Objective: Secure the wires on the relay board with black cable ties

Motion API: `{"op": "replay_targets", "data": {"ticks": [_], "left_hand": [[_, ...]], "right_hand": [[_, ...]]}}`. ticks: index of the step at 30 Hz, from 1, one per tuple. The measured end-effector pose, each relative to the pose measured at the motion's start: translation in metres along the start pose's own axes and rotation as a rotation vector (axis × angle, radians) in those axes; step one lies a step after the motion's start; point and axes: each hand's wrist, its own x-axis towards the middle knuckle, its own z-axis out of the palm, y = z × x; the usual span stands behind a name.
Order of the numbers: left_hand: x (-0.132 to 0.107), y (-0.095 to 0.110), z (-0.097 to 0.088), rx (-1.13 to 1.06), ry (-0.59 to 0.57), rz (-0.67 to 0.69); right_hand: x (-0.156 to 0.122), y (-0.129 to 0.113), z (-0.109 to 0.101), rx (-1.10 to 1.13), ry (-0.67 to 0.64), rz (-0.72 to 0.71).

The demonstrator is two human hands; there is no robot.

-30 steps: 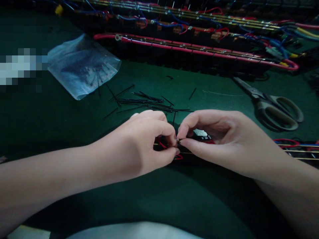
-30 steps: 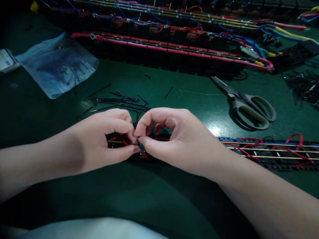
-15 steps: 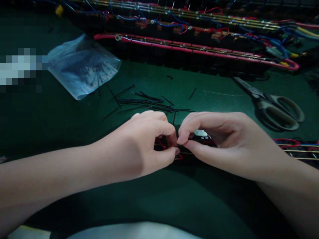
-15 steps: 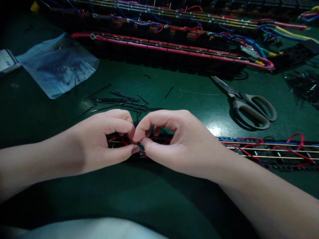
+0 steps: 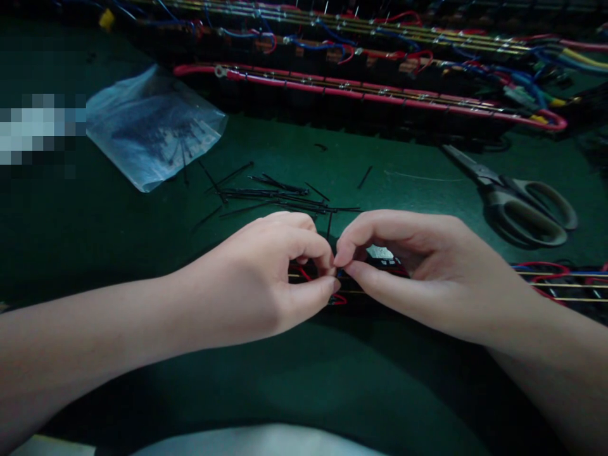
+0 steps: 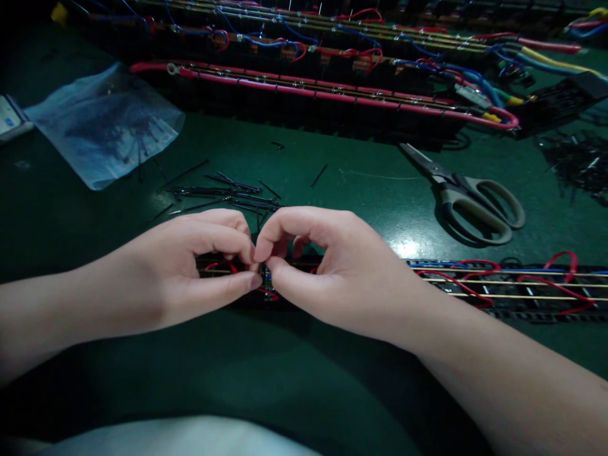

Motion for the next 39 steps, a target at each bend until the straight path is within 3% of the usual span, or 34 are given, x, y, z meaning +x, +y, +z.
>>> {"op": "replay_targets", "data": {"ticks": [25, 39], "left_hand": [[-0.0011, 0.0013, 0.0007, -0.005, 0.018, -0.024], [0.0015, -0.0014, 0.0013, 0.027, 0.075, 0.015]], "right_hand": [[-0.0008, 0.0008, -0.0014, 0.019, -0.029, 0.031], [-0.0024, 0.0025, 0.0003, -0.004, 0.003, -0.050]]}}
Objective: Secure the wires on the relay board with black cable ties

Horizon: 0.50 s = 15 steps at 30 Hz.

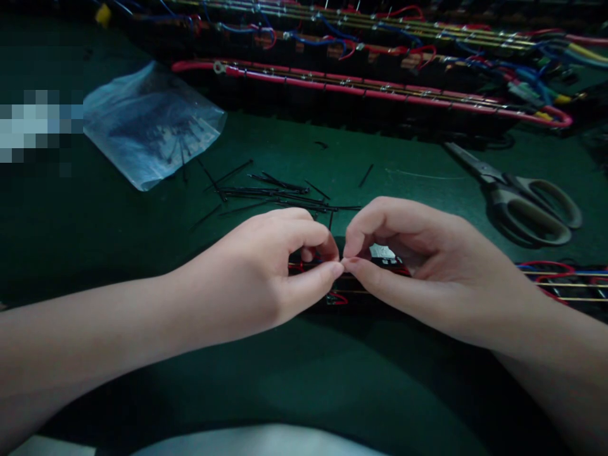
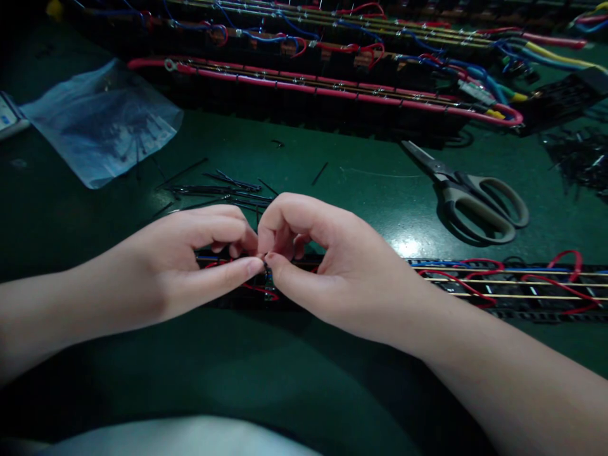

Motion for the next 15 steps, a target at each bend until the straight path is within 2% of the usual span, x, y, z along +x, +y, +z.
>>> {"op": "replay_targets", "data": {"ticks": [5, 15], "left_hand": [[0.0011, -0.0017, 0.0016, 0.044, 0.033, 0.049], [0.0012, -0.0037, 0.0016, 0.061, 0.018, 0.108]], "right_hand": [[0.0009, 0.0018, 0.0007, -0.009, -0.020, -0.057], [0.0000, 0.0008, -0.0006, -0.055, -0.044, -0.078]]}}
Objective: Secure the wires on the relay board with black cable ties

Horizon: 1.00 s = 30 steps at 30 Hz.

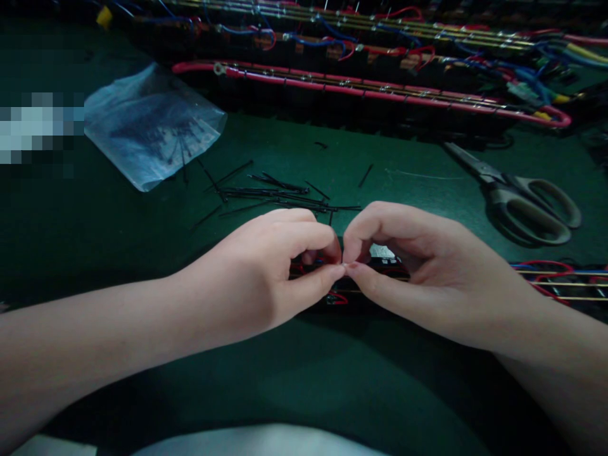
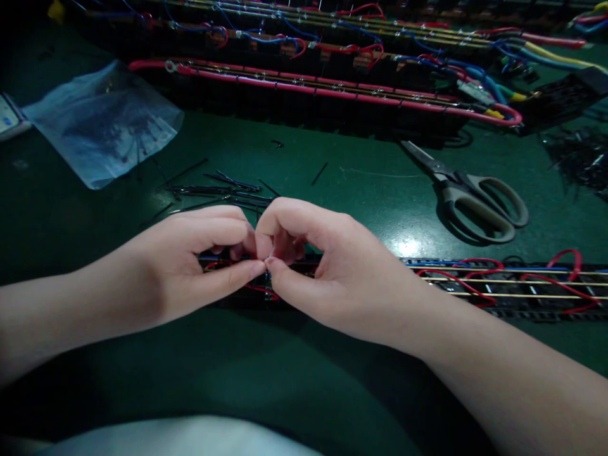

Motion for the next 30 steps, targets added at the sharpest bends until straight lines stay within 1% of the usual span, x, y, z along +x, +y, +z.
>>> {"op": "replay_targets", "data": {"ticks": [12, 19, 23, 26, 28, 30], "left_hand": [[0.0002, 0.0002, -0.0016, 0.010, -0.029, 0.019], [-0.0013, 0.0005, -0.0010, 0.049, -0.034, 0.012], [-0.0027, 0.0008, -0.0007, 0.034, -0.029, 0.006], [-0.0029, 0.0018, -0.0016, 0.015, -0.032, -0.015], [-0.0029, 0.0025, -0.0022, -0.003, -0.024, -0.019], [-0.0029, 0.0030, -0.0024, -0.016, -0.018, -0.015]], "right_hand": [[-0.0016, -0.0001, 0.0023, 0.017, 0.016, 0.027], [0.0001, 0.0009, 0.0015, 0.102, 0.130, 0.049], [0.0007, 0.0021, 0.0026, 0.120, 0.187, 0.071], [0.0018, 0.0003, 0.0031, 0.092, 0.173, 0.099], [0.0025, -0.0016, 0.0031, -0.009, 0.128, 0.107], [0.0027, -0.0027, 0.0029, -0.132, 0.060, 0.073]]}}
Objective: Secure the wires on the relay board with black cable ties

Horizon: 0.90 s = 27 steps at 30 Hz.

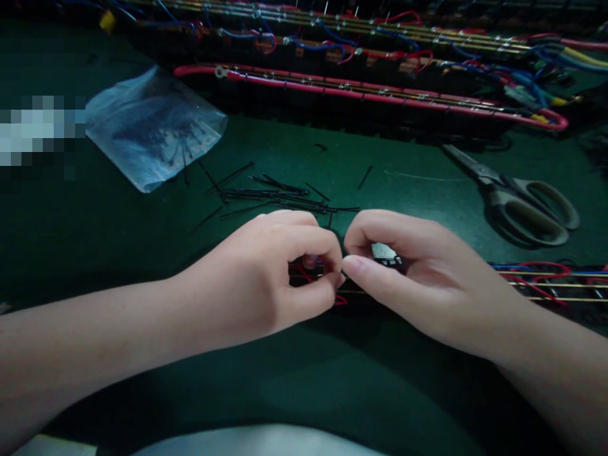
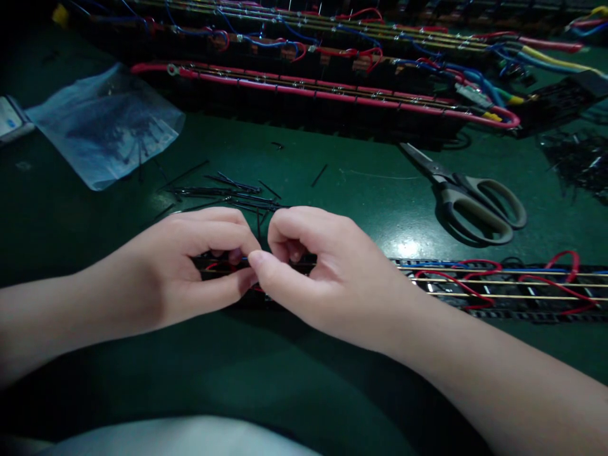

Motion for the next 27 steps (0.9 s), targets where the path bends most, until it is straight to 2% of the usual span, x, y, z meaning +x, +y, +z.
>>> {"op": "replay_targets", "data": {"ticks": [4, 11, 14, 20, 27], "left_hand": [[-0.0001, 0.0008, 0.0003, -0.002, -0.001, 0.000], [-0.0010, 0.0029, -0.0019, -0.006, 0.005, -0.013], [-0.0007, 0.0023, -0.0015, 0.014, 0.002, -0.020], [0.0005, 0.0010, 0.0004, 0.000, 0.041, -0.029], [0.0017, 0.0007, -0.0011, -0.030, -0.025, -0.022]], "right_hand": [[0.0001, 0.0005, -0.0003, -0.059, -0.065, -0.108], [0.0018, -0.0002, 0.0001, -0.084, -0.074, -0.053], [0.0015, 0.0003, -0.0005, -0.075, -0.093, -0.104], [0.0003, 0.0026, -0.0019, -0.076, -0.043, -0.183], [-0.0004, 0.0000, -0.0019, -0.034, -0.038, -0.159]]}}
